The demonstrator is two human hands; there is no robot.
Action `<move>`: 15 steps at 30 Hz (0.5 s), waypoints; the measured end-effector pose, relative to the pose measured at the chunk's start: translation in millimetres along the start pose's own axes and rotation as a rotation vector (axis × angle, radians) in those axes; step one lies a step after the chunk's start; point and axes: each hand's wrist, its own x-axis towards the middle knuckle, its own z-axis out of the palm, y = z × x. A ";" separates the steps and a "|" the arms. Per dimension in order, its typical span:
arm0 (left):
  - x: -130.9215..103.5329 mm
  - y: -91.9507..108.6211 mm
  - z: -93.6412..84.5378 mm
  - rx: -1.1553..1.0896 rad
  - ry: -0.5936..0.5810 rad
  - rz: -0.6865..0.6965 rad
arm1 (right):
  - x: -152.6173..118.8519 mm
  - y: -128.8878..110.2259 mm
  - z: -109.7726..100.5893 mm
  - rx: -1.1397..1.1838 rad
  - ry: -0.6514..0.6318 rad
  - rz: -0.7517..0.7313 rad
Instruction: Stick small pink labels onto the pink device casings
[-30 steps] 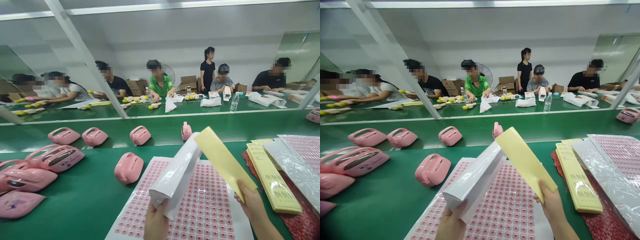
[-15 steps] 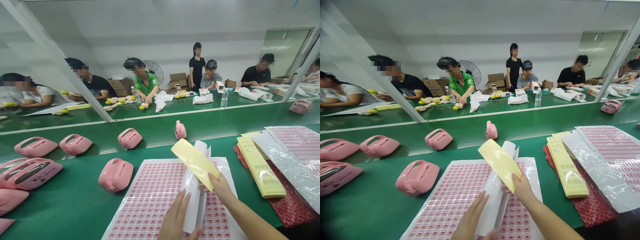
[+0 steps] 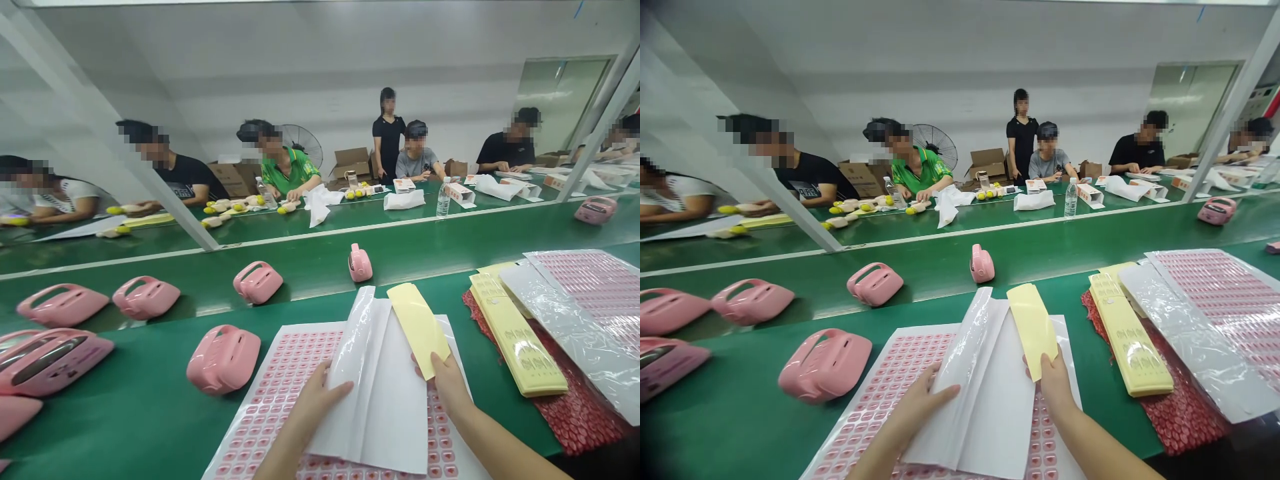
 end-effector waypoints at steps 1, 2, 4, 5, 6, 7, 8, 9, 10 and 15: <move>-2.5 -4.9 3.7 -0.093 -0.021 -0.031 | -0.5 -1.9 -0.9 -0.022 -0.004 -0.007; -6.2 -9.3 9.0 -0.174 -0.036 -0.048 | -2.2 -4.4 -1.0 -0.040 -0.013 -0.027; -15.8 -15.9 22.1 -0.315 -0.046 -0.070 | -8.9 -10.1 0.2 -0.075 -0.035 -0.093; -20.9 -18.1 28.9 -0.370 -0.040 -0.080 | -13.7 -12.4 1.1 -0.101 -0.054 -0.122; -25.7 -19.3 35.2 -0.412 -0.022 -0.090 | -19.1 -13.7 2.0 -0.133 -0.078 -0.146; -30.2 -19.8 40.8 -0.441 0.000 -0.101 | -24.8 -13.6 2.8 -0.168 -0.106 -0.163; -34.2 -19.7 45.6 -0.461 0.020 -0.113 | -30.5 -11.7 3.4 -0.200 -0.136 -0.175; -37.9 -19.0 49.4 -0.483 0.035 -0.126 | -35.9 -8.1 3.9 -0.225 -0.167 -0.180; -41.2 -17.9 52.4 -0.511 0.042 -0.139 | -40.7 -2.8 4.2 -0.243 -0.201 -0.173; -51.8 -14.4 59.2 -0.650 0.023 -0.175 | -51.4 31.1 1.7 -0.301 -0.240 0.009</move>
